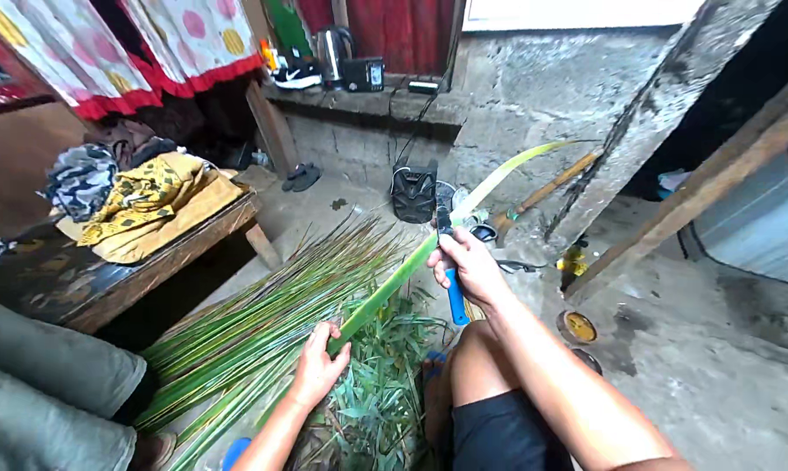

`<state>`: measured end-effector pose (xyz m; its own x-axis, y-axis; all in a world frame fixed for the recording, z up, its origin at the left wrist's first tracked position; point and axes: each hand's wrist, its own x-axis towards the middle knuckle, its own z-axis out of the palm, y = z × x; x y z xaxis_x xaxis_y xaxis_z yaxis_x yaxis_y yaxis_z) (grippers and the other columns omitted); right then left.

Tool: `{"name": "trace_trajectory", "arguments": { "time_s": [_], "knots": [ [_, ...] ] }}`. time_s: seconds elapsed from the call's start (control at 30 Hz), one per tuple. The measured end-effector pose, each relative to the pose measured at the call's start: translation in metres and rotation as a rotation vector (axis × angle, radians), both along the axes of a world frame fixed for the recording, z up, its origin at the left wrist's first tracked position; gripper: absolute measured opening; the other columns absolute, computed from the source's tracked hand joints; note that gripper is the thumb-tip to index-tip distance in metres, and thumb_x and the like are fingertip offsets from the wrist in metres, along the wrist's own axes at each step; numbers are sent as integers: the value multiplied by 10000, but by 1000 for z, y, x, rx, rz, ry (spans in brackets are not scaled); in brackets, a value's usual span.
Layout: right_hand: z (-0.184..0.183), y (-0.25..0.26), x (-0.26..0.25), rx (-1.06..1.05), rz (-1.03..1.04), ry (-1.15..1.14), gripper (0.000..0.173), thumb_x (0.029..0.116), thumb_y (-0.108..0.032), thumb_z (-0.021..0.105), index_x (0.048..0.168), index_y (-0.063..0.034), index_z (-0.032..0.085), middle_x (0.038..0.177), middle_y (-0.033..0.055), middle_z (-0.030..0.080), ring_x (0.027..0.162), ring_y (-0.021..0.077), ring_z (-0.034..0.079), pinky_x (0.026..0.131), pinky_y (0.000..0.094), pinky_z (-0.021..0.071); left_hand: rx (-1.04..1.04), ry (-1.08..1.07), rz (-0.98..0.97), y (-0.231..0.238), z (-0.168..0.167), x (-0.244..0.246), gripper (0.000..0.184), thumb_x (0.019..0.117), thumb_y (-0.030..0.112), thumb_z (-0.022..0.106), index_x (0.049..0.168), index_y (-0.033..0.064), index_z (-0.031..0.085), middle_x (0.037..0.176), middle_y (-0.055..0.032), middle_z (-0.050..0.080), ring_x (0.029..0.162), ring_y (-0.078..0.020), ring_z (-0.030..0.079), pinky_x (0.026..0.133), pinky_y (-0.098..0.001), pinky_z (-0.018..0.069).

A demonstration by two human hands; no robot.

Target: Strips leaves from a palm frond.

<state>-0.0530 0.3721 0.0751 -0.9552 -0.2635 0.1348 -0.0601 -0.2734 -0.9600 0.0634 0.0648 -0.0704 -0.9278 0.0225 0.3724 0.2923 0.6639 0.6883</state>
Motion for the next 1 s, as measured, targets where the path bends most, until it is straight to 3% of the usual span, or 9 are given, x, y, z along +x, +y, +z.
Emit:
{"name": "trace_trajectory", "arguments": {
  "time_s": [0.1, 0.23, 0.33, 0.4, 0.57, 0.7, 0.83, 1.0],
  "knots": [
    [20, -4, 21, 62, 90, 102, 348, 1112, -188, 397, 1402, -24, 496, 772, 121, 682, 514, 149, 619, 478, 270, 549, 231, -183, -101, 21, 31, -3, 435, 884, 225, 722, 1228, 41, 531, 1007, -27, 672, 858, -94, 674, 780, -284, 590],
    [30, -20, 48, 118, 247, 133, 344, 1102, -186, 430, 1376, 2, 522, 809, 123, 696, 542, 166, 635, 488, 288, 556, 436, -125, -318, 51, 93, -15, 324, 1017, 186, 594, 1285, 5, 573, 1094, -53, 686, 935, -107, 680, 838, -291, 587],
    [39, -25, 60, 214, 374, 123, 306, 1094, -195, 472, 1298, 14, 562, 805, 99, 695, 545, 158, 641, 496, 284, 565, 609, -64, -457, 68, 132, -21, 226, 1043, 120, 558, 1206, -29, 608, 1030, -83, 702, 896, -162, 704, 818, -339, 614],
    [51, -24, 65, 275, 434, 122, 261, 1081, -203, 505, 1232, -6, 585, 800, 86, 699, 543, 152, 648, 488, 278, 564, 653, -33, -476, 75, 149, -20, 168, 1040, 113, 565, 1133, -15, 621, 970, -49, 693, 853, -128, 685, 790, -310, 596],
    [87, -12, 74, 298, 443, 186, 304, 1086, -187, 494, 1334, -21, 554, 783, 100, 695, 537, 154, 646, 488, 273, 567, 636, -7, -470, 69, 150, -14, 150, 1022, 122, 600, 1087, 7, 671, 963, -22, 690, 833, -102, 670, 764, -281, 587],
    [112, -6, 75, 290, 423, 219, 345, 1083, -167, 492, 1410, -60, 526, 767, 118, 693, 530, 163, 649, 488, 275, 569, 531, 22, -540, 65, 152, -6, 95, 987, 90, 602, 987, 36, 681, 865, 33, 661, 754, -35, 624, 701, -223, 546],
    [132, -5, 82, 336, 447, 229, 378, 1071, -150, 506, 1442, -77, 499, 767, 116, 680, 510, 159, 631, 465, 272, 557, 743, -90, -587, 73, 181, 7, 167, 1020, 37, 515, 1163, -8, 590, 965, -89, 703, 792, -208, 733, 727, -378, 652],
    [145, -4, 86, 344, 510, 247, 406, 1057, -134, 536, 1455, -61, 499, 857, 126, 702, 531, 161, 647, 471, 278, 573, 920, -33, -483, 87, 228, 17, 216, 1091, 107, 449, 1191, -38, 572, 919, -135, 717, 728, -218, 730, 693, -357, 646]
  ]
}}
